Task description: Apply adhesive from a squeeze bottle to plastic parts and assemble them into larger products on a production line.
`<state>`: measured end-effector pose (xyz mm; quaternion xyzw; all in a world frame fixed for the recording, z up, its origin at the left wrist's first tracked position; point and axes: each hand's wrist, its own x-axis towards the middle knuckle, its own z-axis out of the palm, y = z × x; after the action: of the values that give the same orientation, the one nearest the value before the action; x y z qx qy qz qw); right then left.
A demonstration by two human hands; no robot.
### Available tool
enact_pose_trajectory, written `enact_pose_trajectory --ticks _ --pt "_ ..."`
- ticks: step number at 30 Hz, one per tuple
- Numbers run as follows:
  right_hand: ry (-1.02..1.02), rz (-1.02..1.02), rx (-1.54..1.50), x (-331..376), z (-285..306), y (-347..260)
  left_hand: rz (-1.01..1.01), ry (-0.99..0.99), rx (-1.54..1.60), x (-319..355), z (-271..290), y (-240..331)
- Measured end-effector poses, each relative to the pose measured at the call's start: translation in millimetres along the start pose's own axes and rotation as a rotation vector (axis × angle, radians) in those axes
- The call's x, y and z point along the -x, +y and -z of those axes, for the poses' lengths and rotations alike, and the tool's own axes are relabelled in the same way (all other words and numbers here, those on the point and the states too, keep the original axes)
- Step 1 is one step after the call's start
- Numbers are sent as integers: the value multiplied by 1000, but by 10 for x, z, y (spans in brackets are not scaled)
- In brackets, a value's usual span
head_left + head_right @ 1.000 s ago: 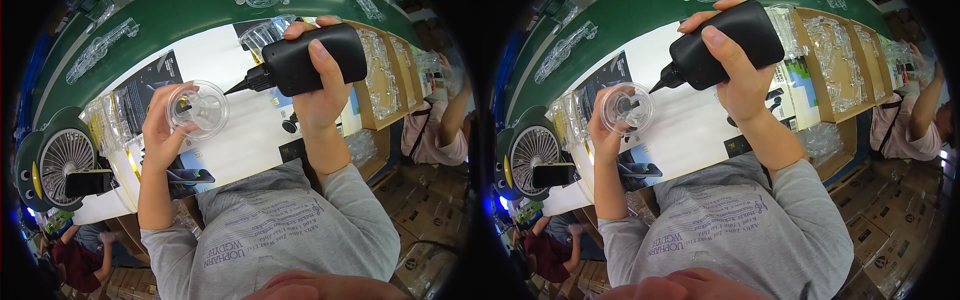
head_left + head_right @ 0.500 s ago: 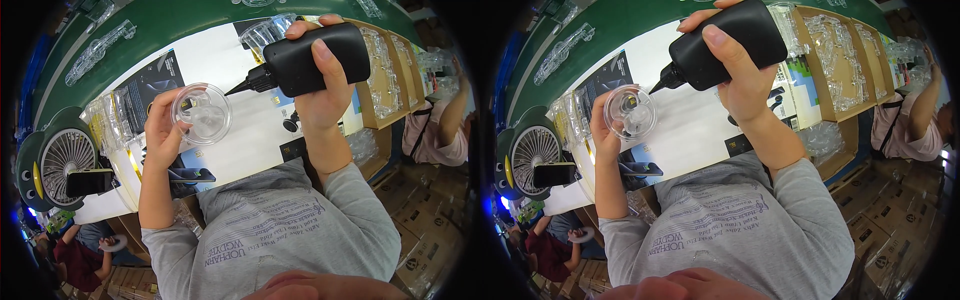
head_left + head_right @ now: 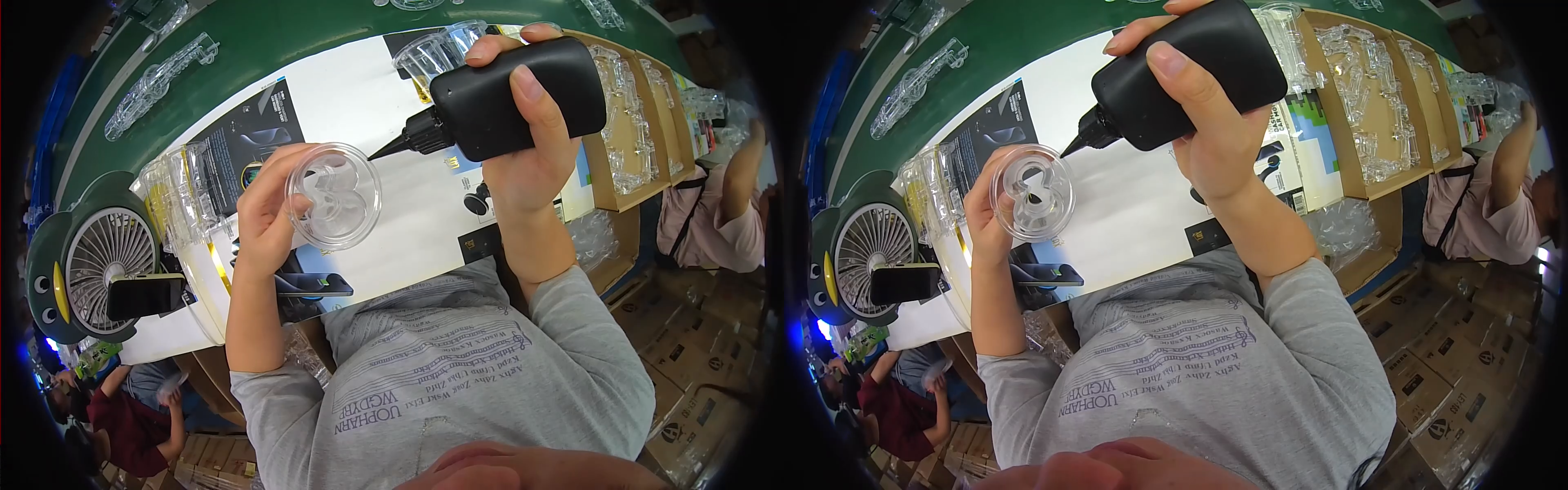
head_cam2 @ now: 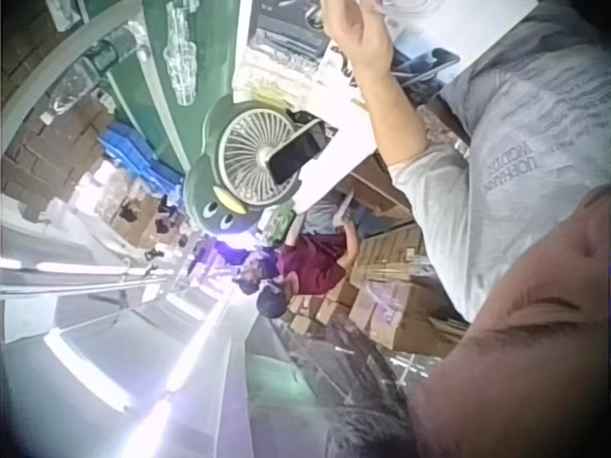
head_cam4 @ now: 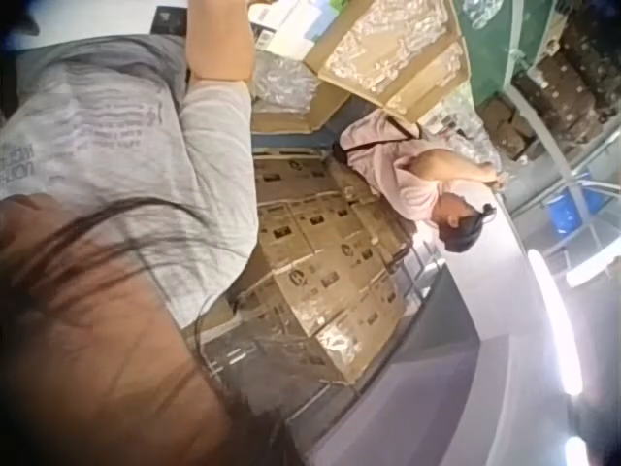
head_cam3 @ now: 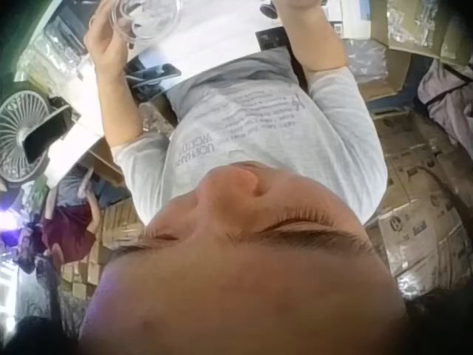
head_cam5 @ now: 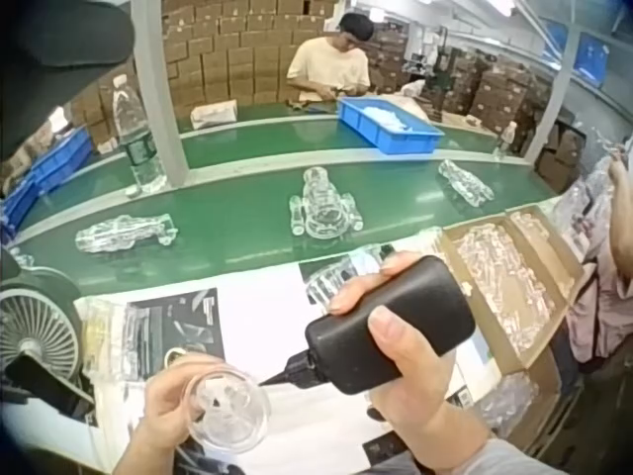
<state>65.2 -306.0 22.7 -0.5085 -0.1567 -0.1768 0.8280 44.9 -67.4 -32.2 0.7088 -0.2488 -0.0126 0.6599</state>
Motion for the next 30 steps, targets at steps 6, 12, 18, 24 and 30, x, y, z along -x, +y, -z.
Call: enact_pose_trajectory --ticks 6,12,18,24,30 --pt "-22 4 -10 -2 7 1 3 -30 50 -2 5 12" --pt "-43 2 -8 -2 12 1 50 -63 180 7 -2 17" --pt "-44 -15 -31 10 -5 -9 102 -118 294 40 38 -7" --pt "-146 -29 -102 3 12 -4 162 -210 385 19 51 6" --pt "-142 -32 -113 18 7 18 173 -245 384 -16 27 52"
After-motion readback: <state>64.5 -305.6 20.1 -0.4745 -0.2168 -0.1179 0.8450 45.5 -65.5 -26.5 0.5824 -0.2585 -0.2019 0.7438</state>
